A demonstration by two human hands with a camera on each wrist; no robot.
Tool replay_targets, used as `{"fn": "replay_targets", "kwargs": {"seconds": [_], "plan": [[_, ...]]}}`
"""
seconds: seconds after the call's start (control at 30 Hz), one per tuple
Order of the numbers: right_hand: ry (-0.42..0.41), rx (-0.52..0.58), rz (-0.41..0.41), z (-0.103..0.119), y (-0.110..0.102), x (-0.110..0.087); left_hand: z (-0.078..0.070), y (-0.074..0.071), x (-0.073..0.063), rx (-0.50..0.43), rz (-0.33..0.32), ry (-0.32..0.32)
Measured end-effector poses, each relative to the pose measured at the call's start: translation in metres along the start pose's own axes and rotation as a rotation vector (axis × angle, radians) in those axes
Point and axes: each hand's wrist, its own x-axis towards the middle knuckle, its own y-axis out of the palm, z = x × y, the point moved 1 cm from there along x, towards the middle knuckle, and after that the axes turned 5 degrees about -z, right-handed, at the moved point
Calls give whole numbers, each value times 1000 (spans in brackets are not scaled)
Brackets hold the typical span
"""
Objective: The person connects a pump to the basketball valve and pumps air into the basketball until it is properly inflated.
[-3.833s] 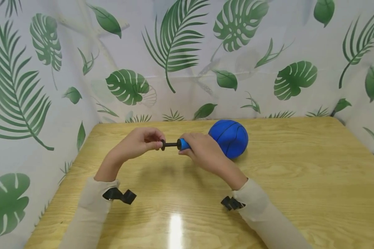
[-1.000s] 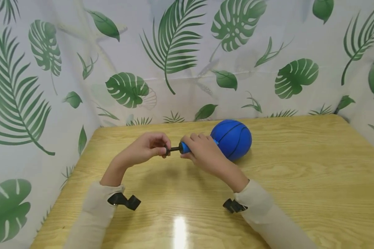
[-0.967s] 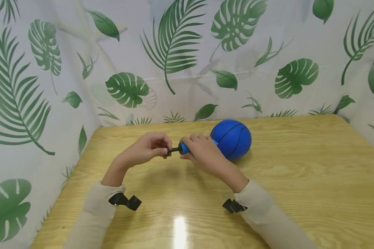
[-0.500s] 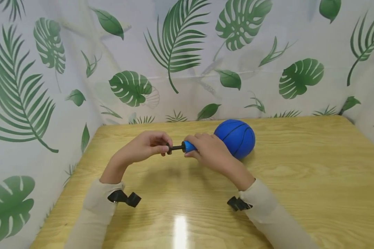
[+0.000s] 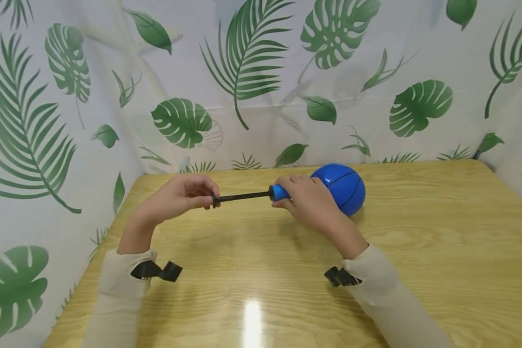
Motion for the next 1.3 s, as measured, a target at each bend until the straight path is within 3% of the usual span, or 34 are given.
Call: {"fn": "replay_targets", "kwargs": {"seconds": [0.13,0.23,0.43,0.6,0.77,1.1,1.3], "plan": [[-13,15,-9,1,-1,0,1,1,1,-13,29,5],[-46,4,-26,7,2,-1,2,5,4,16,10,-3],[-97,-44,-61,22,15,-1,8,28,13,97,-13,-29],[-93,-13,-53,30,20,-2,10,46,22,74,-14,-12],[-107,39,-40,32,19,-3,11,54,26,59,-1,5],[-108,105,21,22,12,-3,5,43,20,48,45,-17],[-51,106,-4,3,-1,0,-2,16,7,29,-36,-8]]}}
